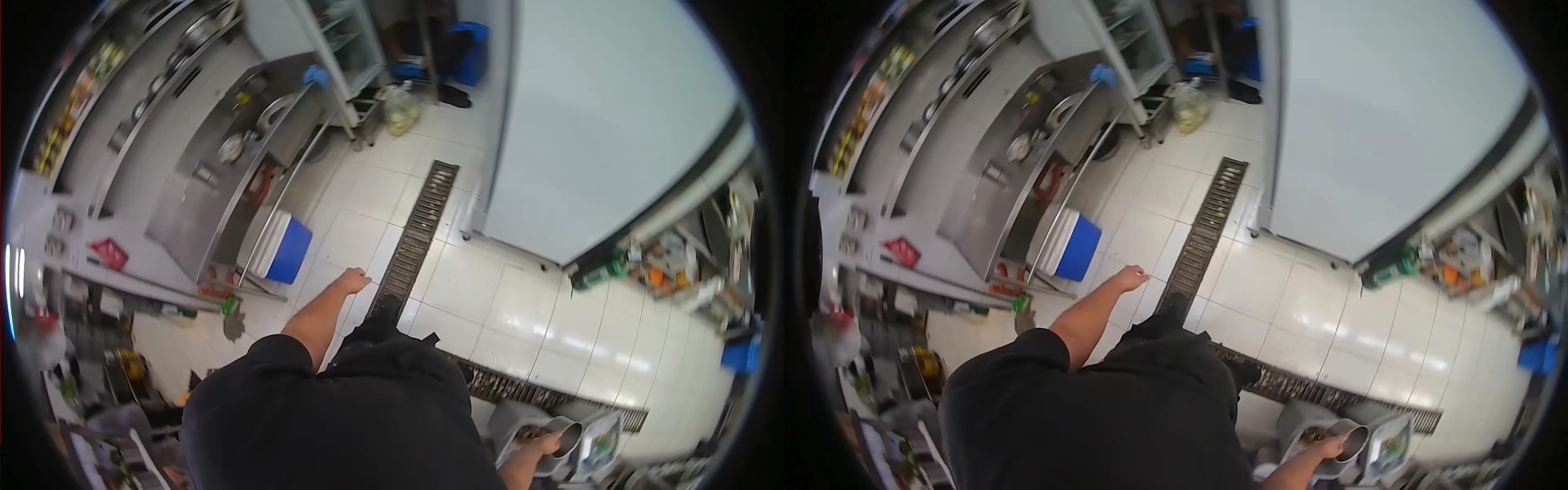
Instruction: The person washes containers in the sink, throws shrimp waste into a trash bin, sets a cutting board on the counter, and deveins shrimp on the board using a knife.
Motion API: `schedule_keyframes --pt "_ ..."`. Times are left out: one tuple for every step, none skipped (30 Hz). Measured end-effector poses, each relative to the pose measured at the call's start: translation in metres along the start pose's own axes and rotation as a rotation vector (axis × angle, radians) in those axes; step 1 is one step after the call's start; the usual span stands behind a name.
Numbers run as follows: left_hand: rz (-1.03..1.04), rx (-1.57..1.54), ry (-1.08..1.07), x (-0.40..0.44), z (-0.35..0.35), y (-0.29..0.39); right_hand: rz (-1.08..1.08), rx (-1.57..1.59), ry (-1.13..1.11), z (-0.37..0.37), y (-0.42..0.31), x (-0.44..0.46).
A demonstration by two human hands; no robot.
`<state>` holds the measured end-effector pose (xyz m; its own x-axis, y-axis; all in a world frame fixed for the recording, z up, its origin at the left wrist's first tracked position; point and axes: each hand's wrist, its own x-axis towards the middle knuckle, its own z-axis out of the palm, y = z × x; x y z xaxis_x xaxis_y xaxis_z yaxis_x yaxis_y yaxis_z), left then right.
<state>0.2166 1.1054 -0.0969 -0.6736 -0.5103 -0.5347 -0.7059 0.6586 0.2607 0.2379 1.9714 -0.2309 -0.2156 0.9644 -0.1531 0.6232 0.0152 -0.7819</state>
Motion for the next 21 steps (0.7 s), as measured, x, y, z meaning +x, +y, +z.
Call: schedule_keyframes --pt "-0.012 -0.041 0.017 -0.002 -0.007 -0.014 -0.006 0.046 -0.111 0.023 -0.007 -0.018" --pt "-0.019 -0.079 0.033 0.002 -0.006 -0.035 -0.008 0.088 -0.22 0.048 -0.016 -0.042" --pt "-0.046 -0.078 0.014 0.011 -0.004 -0.062 -0.002 0.158 -0.338 0.074 -0.024 -0.073" --pt "-0.069 -0.075 -0.011 0.02 -0.001 -0.092 0.008 0.222 -0.453 0.1 -0.03 -0.104" --pt "-0.087 -0.069 -0.042 0.026 0.0 -0.116 -0.129 0.107 -0.496 0.139 -0.023 -0.133" --pt "-0.153 -0.156 -0.06 0.03 -0.006 -0.135 -0.264 -0.002 -0.53 0.174 -0.024 -0.162" --pt "-0.217 -0.244 -0.081 0.032 -0.012 -0.151 -0.175 -0.026 -0.54 0.192 -0.053 -0.234" --pt "-0.283 -0.335 -0.108 0.035 -0.014 -0.165 -0.392 -0.216 -0.566 0.222 -0.064 -0.284" --pt "-0.26 -0.476 -0.065 0.042 -0.015 -0.176 -0.495 -0.158 -0.711 0.233 -0.091 -0.353" --pt "-0.242 -0.611 -0.017 0.05 -0.017 -0.184 -0.593 -0.165 -0.875 0.24 -0.117 -0.421" --pt "-0.229 -0.741 0.036 0.055 -0.019 -0.192 -0.685 -0.176 -1.046 0.241 -0.146 -0.491" --pt "-0.273 -0.885 -0.028 0.056 -0.035 -0.188 -0.858 -0.179 -1.162 0.251 -0.165 -0.547" --pt "-0.309 -1.026 -0.088 0.057 -0.06 -0.18 -1.029 -0.173 -1.275 0.261 -0.182 -0.601" --pt "-0.279 -1.146 -0.14 0.062 -0.08 -0.177 -1.146 -0.184 -1.366 0.262 -0.207 -0.659" --pt "-0.243 -1.268 -0.19 0.066 -0.1 -0.174 -1.268 -0.196 -1.455 0.258 -0.236 -0.714" --pt "-0.172 -1.318 -0.201 0.062 -0.13 -0.166 -1.348 -0.203 -1.539 0.254 -0.261 -0.764" --pt "-0.104 -1.365 -0.211 0.054 -0.161 -0.16 -1.424 -0.213 -1.627 0.249 -0.281 -0.81" --pt "-0.075 -1.427 -0.189 0.054 -0.182 -0.159 -1.501 -0.176 -1.681 0.241 -0.3 -0.85" --pt "-0.046 -1.488 -0.168 0.055 -0.2 -0.159 -1.575 -0.137 -1.735 0.233 -0.318 -0.886" --pt "-0.018 -1.546 -0.148 0.056 -0.214 -0.164 -1.645 -0.099 -1.789 0.229 -0.329 -0.917" --pt "0.014 -1.617 -0.134 0.06 -0.225 -0.172 -1.729 -0.017 -1.812 0.23 -0.337 -0.942"
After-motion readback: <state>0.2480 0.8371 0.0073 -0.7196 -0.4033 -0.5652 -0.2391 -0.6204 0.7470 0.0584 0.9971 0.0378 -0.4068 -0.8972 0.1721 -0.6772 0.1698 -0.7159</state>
